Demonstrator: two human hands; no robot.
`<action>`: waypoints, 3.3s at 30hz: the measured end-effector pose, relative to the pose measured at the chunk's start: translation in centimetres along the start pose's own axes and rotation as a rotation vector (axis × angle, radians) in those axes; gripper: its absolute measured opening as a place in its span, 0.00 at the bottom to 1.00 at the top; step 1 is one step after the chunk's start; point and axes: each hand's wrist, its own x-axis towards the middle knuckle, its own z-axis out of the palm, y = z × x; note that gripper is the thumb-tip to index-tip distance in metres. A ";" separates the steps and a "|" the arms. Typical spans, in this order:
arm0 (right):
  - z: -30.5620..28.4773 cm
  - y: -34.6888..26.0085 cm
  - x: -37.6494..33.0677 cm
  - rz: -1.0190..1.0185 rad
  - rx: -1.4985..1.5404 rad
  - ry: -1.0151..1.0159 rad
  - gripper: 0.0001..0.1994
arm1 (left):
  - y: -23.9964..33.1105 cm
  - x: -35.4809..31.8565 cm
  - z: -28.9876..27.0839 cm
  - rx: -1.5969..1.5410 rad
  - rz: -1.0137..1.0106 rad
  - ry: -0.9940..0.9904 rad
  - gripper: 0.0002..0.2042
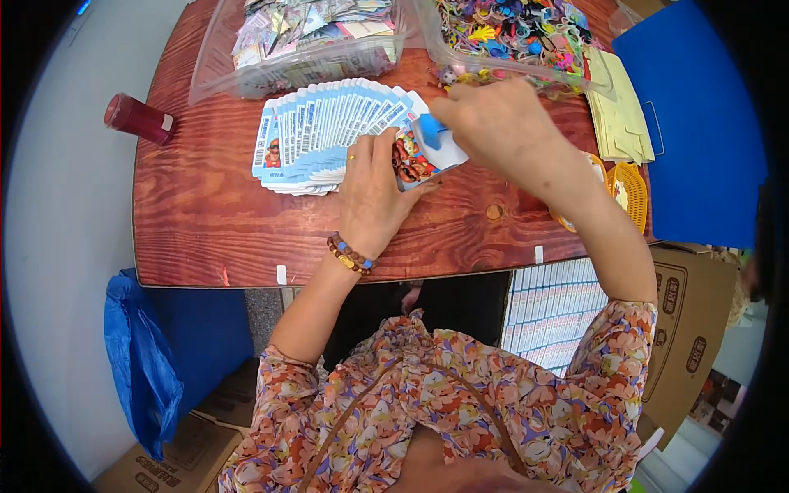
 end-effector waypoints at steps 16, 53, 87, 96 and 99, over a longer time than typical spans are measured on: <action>-0.5 4.1 -0.7 0.309 0.148 -0.182 0.04 | -2.1 -0.9 -2.9 -0.139 -0.081 0.074 0.41; -4.1 2.6 2.6 0.464 1.047 0.072 0.11 | -3.3 -1.0 -4.6 -0.168 -0.115 0.157 0.39; 11.8 6.7 -3.0 0.567 -0.052 -0.218 0.13 | -1.8 -1.7 -1.8 -0.052 0.051 0.057 0.42; 7.2 5.6 -4.7 0.798 0.868 -0.099 0.05 | -1.3 -1.9 -1.4 0.008 0.026 0.035 0.43; 3.2 3.3 -4.8 0.570 1.176 0.142 0.03 | -0.7 -1.8 -1.1 0.100 0.040 0.005 0.43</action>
